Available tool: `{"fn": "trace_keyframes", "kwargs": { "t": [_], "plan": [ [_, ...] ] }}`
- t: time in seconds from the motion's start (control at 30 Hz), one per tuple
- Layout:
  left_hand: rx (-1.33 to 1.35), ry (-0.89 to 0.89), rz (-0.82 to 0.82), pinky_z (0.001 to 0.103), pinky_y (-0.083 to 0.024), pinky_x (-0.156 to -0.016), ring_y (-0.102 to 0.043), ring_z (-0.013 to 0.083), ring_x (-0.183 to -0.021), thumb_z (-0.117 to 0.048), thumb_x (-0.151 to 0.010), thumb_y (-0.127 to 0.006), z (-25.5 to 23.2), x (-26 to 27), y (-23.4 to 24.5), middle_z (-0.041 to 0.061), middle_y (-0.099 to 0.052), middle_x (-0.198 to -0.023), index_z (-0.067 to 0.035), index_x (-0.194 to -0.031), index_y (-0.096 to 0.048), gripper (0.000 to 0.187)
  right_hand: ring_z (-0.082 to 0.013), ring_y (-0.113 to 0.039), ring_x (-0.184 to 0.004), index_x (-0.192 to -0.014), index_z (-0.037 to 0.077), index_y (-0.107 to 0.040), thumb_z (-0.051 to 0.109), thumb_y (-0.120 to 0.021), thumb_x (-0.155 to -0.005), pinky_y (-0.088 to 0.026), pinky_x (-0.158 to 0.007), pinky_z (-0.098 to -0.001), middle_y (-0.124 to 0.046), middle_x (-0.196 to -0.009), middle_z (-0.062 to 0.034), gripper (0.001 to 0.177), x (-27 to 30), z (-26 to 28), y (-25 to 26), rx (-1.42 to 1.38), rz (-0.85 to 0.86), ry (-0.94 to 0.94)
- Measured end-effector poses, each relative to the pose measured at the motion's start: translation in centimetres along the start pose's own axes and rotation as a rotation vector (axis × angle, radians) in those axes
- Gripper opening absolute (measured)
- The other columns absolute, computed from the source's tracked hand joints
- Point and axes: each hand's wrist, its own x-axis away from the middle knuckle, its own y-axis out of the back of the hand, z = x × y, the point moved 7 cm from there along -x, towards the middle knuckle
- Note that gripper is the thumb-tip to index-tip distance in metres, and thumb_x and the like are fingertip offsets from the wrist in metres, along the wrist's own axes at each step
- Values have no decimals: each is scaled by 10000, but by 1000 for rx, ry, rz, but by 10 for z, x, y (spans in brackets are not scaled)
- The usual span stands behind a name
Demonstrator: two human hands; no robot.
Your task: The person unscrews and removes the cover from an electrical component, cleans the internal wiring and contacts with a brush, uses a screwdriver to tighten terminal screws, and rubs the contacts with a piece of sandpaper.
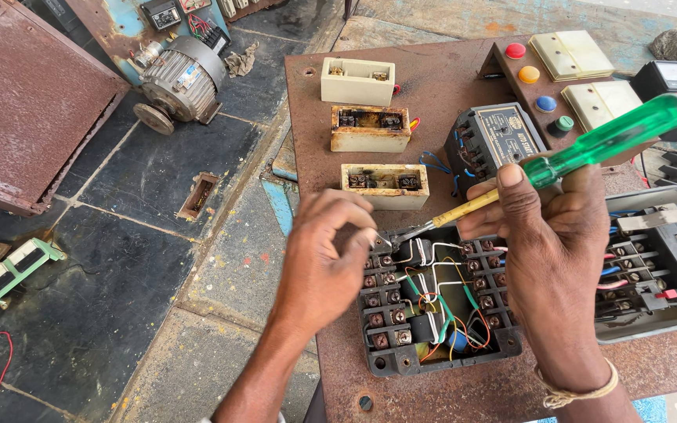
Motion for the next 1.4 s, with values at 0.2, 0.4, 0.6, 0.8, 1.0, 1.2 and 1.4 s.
{"fn": "trace_keyframes", "kwargs": {
  "t": [0.2, 0.4, 0.6, 0.8, 1.0, 1.2, 1.4],
  "plan": [
    [-337, -7, -167, 437, -386, -1039, -541, 224, -1125, -86, -832, -779, 22, -5, 27, 50, -669, -1110, -65, -772, -664, 132, -184, -722, -744, -1213, -5, -463, 147, -601, -1089, -607, -654, -278, -729, -941, -140, 240, 9, 8, -15, 151, 157, 177],
    [-398, -200, -192, 498, -329, -1007, -507, 314, -1216, -135, -807, -807, 8, 2, 17, 84, -624, -1204, -96, -727, -631, 197, -145, -773, -713, -1130, -9, -522, 122, -684, -980, -559, -556, -275, -752, -854, -77, 257, 23, 12, -32, 646, 235, 276],
    [-235, -164, -138, 482, -381, -1050, -523, 298, -1218, -62, -852, -706, -6, 6, 13, 86, -628, -1186, -58, -1028, -716, 176, -156, -762, -858, -1204, 6, -506, 98, -654, -1096, -602, -709, -265, -707, -1082, -111, 205, 34, 29, -14, 544, 93, 449],
    [-234, -207, -37, 505, -342, -1022, -494, 332, -1271, -120, -809, -754, -28, 8, 1, 122, -606, -1243, -59, -980, -722, 185, -145, -766, -746, -1144, -7, -503, 89, -674, -1009, -563, -564, -255, -698, -897, -93, 238, 27, 12, -25, 556, 156, 357],
    [-300, -255, 5, 533, -321, -1064, -468, 360, -1271, -60, -761, -714, -38, 9, -1, 152, -573, -1297, -35, -1039, -725, 279, -142, -719, -917, -1200, 5, -446, 114, -611, -1085, -615, -813, -276, -678, -1046, -87, 229, 35, 29, -12, 145, 157, 402],
    [-286, -184, 69, 497, -355, -1056, -504, 309, -1177, 10, -748, -641, -35, 9, -8, 107, -600, -1231, -26, -1071, -731, 337, -185, -748, -788, -1146, -19, -467, 26, -604, -1033, -607, -644, -281, -710, -949, -161, 183, 29, 10, -15, 414, 160, 328],
    [-192, -149, -53, 420, -406, -1021, -564, 277, -1109, -13, -866, -648, -20, 6, 1, 80, -665, -1100, -38, -1056, -723, 205, -183, -739, -856, -1236, 47, -428, 99, -580, -1140, -654, -763, -296, -710, -997, -140, 187, 25, 20, 8, -88, 72, 378]
  ]
}}
